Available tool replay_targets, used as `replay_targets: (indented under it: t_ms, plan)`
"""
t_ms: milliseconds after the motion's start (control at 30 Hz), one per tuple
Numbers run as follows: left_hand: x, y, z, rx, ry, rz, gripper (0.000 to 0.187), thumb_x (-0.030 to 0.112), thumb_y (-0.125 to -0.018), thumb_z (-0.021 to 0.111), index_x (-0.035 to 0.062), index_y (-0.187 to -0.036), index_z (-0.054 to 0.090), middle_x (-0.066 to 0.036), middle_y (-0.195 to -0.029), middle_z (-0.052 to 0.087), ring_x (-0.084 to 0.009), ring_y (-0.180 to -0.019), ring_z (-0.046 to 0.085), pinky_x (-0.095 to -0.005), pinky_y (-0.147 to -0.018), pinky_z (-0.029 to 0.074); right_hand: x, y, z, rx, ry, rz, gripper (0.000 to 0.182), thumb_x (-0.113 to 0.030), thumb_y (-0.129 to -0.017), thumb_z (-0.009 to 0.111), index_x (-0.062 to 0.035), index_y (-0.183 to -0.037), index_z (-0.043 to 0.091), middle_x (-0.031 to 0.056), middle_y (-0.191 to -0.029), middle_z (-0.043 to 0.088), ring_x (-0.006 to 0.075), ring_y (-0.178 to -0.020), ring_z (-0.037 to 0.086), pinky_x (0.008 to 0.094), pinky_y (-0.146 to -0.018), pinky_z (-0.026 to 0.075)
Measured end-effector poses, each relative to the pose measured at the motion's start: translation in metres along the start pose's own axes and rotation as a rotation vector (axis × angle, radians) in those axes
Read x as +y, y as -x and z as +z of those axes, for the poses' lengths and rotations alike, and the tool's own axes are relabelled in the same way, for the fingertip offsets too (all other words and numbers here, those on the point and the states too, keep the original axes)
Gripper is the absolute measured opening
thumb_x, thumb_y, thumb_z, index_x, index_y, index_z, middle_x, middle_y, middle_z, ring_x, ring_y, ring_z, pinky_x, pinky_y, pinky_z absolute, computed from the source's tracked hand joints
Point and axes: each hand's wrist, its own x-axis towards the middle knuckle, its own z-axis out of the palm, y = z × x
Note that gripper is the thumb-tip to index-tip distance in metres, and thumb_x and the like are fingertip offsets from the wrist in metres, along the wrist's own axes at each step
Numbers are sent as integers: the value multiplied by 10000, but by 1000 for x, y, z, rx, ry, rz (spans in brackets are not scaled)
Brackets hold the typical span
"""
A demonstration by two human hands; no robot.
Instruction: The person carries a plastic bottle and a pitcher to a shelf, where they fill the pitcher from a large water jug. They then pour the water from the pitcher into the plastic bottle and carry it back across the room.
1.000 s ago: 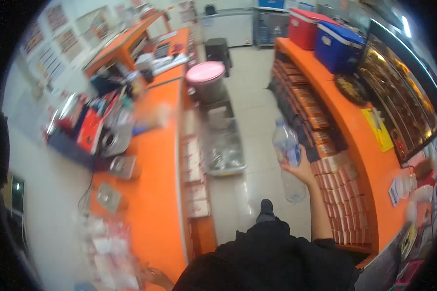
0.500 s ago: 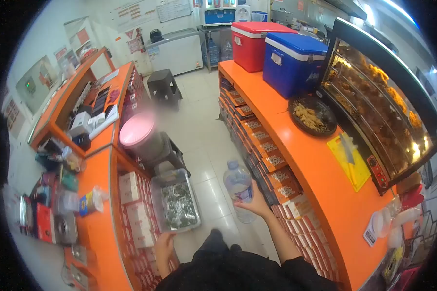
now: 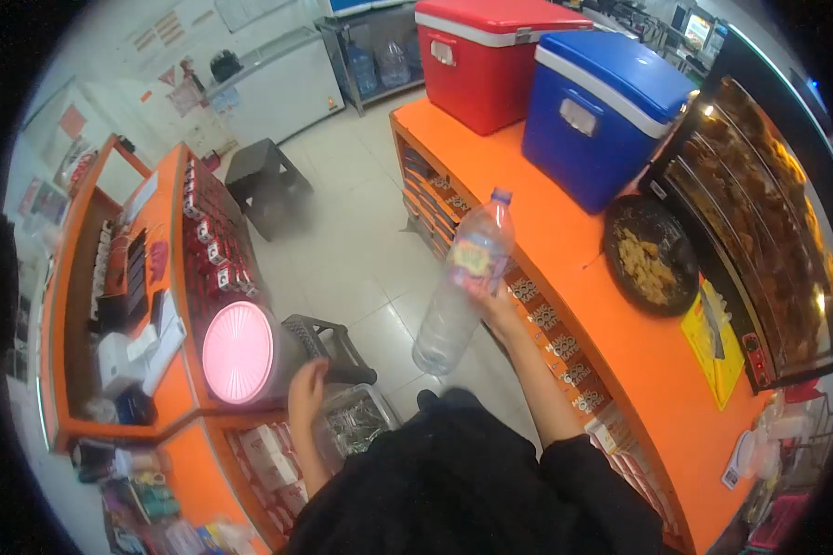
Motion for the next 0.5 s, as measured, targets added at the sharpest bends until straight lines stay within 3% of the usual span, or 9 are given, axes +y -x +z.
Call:
replay_targets:
  t_ms: [100, 167, 267, 333, 367, 400, 500]
  plan:
    - [-5, -112, 6, -102, 32, 17, 172, 49, -760, 441, 42, -905, 533, -124, -872, 562, -283, -825, 533, -328, -721, 414, 4, -76, 17, 80, 13, -39, 673, -264, -694, 634, -24, -1198, 257, 81, -1119, 436, 189, -1042, 427, 327, -905, 316]
    - [-44, -179, 33, -277, 165, -43, 198, 73, -763, 443, 39, -943, 517, -125, -883, 560, -280, -840, 529, -323, -735, 412, 6, -133, 33, 102, 57, -77, 679, -307, -689, 634, -10, -1184, 276, 86, -1101, 450, 201, -1046, 428, 338, -904, 318]
    - [-126, -256, 76, -308, 114, 22, 233, 105, -764, 449, 43, -982, 504, -130, -884, 566, -281, -829, 536, -322, -735, 415, 23, -226, 46, 54, 153, 11, 709, -284, -674, 649, -29, -1205, 255, 84, -1142, 420, 191, -1055, 419, 343, -911, 313]
    - [-188, -291, 94, -394, -8, -79, 249, 128, -759, 464, 47, -991, 506, -143, -877, 570, -287, -813, 544, -319, -724, 422, 50, -303, 50, 9, 159, -17, 705, -227, -656, 670, -37, -1203, 266, 80, -1130, 431, 182, -1047, 424, 333, -909, 317]
    - [-198, -309, 91, -419, 133, -186, 259, 159, -763, 482, 49, -996, 504, -153, -874, 570, -287, -780, 553, -323, -694, 431, 60, -342, 60, -13, 116, -81, 703, -197, -645, 681, -38, -1198, 277, 78, -1114, 445, 176, -1042, 427, 322, -908, 320]
    - [-243, -312, 109, -375, 89, -336, 251, 184, -779, 489, 57, -995, 509, -143, -865, 577, -271, -755, 561, -329, -669, 438, 60, -379, 70, -24, 110, -84, 703, -197, -645, 681, -38, -1198, 277, 78, -1114, 445, 176, -1042, 427, 322, -908, 320]
    - [-293, -323, 117, -219, 158, -549, 247, 210, -801, 473, 44, -976, 523, -118, -848, 583, -241, -739, 565, -335, -652, 437, 57, -484, 101, -105, 200, -36, 707, -154, -631, 691, -25, -1191, 279, 78, -1100, 450, 172, -1035, 430, 305, -891, 336]
